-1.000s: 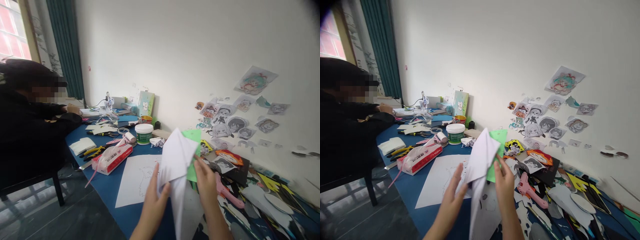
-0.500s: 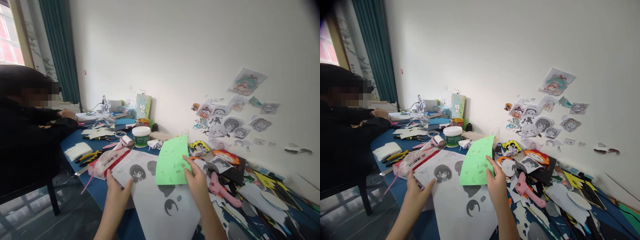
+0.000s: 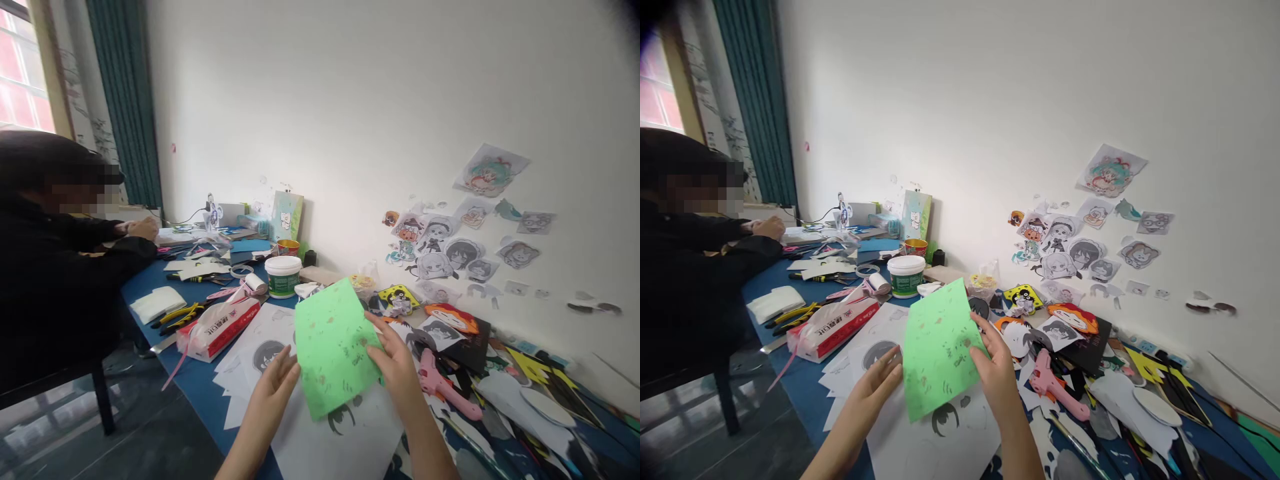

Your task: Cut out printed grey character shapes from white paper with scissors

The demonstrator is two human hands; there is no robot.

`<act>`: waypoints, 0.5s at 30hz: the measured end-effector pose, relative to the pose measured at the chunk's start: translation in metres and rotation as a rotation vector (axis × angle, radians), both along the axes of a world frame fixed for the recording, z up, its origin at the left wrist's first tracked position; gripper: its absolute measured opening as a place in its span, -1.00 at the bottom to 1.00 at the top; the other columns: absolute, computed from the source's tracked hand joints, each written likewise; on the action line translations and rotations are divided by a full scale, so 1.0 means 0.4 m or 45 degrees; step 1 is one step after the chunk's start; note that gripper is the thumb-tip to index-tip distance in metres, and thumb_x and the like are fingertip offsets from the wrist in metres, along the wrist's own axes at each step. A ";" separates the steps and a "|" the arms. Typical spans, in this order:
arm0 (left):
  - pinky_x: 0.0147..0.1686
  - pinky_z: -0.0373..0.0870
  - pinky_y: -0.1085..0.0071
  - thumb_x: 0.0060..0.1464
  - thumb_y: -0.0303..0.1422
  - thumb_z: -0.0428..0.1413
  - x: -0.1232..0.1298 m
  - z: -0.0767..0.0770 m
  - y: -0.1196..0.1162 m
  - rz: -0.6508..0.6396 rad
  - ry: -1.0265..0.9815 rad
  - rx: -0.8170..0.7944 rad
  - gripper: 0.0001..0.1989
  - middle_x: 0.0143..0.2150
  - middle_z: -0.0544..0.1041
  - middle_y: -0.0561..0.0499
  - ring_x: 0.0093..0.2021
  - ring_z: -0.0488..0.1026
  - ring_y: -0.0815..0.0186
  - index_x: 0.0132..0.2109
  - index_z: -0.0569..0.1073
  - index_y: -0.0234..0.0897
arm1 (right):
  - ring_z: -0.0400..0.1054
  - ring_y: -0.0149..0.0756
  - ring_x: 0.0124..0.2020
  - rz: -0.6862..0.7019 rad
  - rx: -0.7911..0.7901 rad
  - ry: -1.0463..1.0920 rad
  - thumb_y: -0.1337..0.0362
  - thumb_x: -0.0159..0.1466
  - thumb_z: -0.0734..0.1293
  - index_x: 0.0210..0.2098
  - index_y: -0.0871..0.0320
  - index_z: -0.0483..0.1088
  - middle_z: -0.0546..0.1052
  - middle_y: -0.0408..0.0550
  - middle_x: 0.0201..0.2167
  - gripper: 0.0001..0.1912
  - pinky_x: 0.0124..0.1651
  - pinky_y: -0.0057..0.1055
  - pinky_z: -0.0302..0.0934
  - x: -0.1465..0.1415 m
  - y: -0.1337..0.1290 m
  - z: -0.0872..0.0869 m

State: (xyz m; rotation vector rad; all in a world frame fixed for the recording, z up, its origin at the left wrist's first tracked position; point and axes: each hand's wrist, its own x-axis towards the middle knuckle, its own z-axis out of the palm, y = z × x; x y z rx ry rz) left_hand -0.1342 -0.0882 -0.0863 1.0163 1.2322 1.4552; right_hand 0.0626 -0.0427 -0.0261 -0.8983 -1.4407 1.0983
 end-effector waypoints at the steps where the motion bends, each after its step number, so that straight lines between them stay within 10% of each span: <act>1: 0.00 0.34 0.23 -0.03 -0.07 0.08 0.008 0.002 -0.002 -0.084 -0.145 -0.018 -0.28 0.10 0.38 -0.20 0.09 0.32 0.08 0.20 0.09 -0.32 | 0.39 -0.15 -0.16 0.065 -0.056 0.034 0.29 0.10 0.25 0.17 0.07 0.14 0.44 0.03 -0.03 -0.38 -0.30 -0.36 0.32 0.000 -0.002 0.003; 10: -0.20 0.45 0.24 -0.21 -0.08 0.21 -0.004 0.003 0.001 0.064 -0.265 0.011 -0.29 -0.17 0.56 -0.15 -0.15 0.49 0.07 0.07 0.22 -0.32 | 0.40 -0.25 -0.31 0.266 0.021 -0.178 0.42 0.09 0.17 -0.07 0.16 0.36 0.53 -0.04 -0.27 -0.59 -0.28 -0.36 0.29 -0.007 -0.003 0.003; 15: -0.01 0.33 0.20 -0.13 0.03 0.10 -0.002 0.044 -0.027 0.283 -0.274 0.024 -0.30 0.03 0.45 -0.20 0.04 0.36 0.03 0.09 0.28 -0.33 | 0.36 -0.18 -0.16 -0.110 0.737 -0.294 0.45 0.14 0.15 -0.38 0.10 0.45 0.54 -0.03 -0.26 -0.74 -0.09 -0.22 0.23 -0.002 0.004 -0.003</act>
